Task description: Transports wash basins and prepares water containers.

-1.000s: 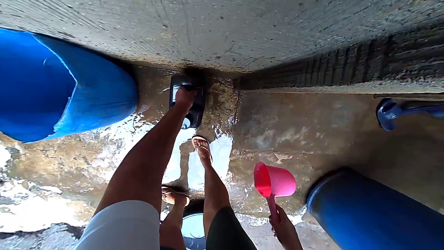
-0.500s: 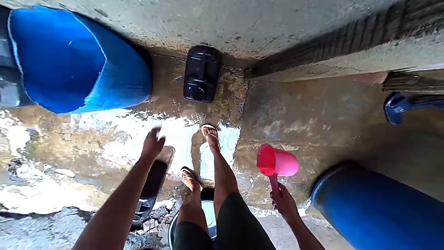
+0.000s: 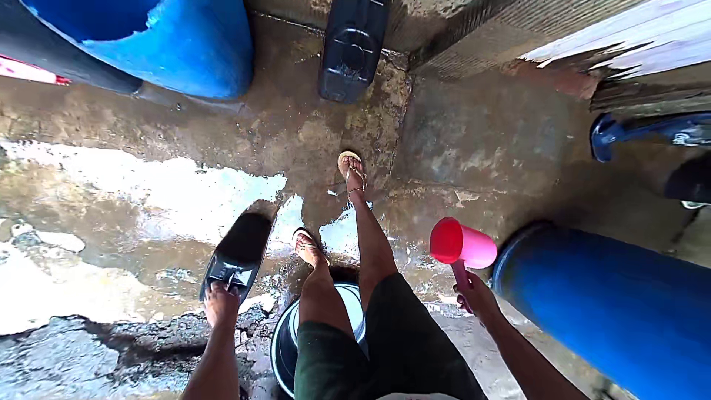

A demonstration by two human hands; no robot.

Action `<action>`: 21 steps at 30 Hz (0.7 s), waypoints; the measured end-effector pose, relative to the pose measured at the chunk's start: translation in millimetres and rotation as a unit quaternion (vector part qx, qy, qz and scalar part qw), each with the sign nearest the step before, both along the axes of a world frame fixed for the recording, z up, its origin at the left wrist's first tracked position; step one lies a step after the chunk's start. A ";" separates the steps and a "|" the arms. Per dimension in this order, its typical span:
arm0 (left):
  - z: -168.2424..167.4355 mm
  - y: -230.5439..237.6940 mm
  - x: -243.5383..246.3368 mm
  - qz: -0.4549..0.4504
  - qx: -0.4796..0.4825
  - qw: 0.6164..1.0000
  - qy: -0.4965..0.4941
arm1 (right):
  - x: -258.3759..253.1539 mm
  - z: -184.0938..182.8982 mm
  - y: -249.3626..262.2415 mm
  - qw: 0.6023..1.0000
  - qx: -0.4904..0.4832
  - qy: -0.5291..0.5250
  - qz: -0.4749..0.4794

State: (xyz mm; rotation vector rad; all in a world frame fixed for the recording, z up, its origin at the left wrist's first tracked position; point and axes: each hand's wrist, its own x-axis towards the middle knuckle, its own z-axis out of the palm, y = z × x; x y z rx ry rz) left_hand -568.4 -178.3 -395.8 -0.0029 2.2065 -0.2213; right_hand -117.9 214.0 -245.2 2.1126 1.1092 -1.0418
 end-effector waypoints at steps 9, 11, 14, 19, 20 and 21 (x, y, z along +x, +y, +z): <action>-33.1 21.5 -33.6 0.000 0.030 0.993 -0.111 | -10.3 8.7 -4.4 0.999 0.030 0.016 0.003; -38.2 23.5 -35.4 0.011 0.030 0.992 -0.126 | -9.6 7.1 -5.2 0.999 0.022 0.030 -0.007; -35.4 39.4 -24.1 -0.002 0.019 0.991 -0.135 | 2.1 9.7 -7.9 0.999 0.006 0.042 -0.029; 0.5 110.4 -10.8 -0.032 0.028 0.990 -0.136 | 23.9 11.8 2.5 0.996 0.000 0.030 -0.078; 14.4 127.6 -7.6 -0.025 0.042 0.989 -0.136 | 26.8 10.9 5.6 0.996 -0.002 0.030 -0.085; 28.1 146.3 -1.2 -0.019 0.056 0.989 -0.138 | 29.6 10.9 9.0 0.995 -0.003 0.031 -0.092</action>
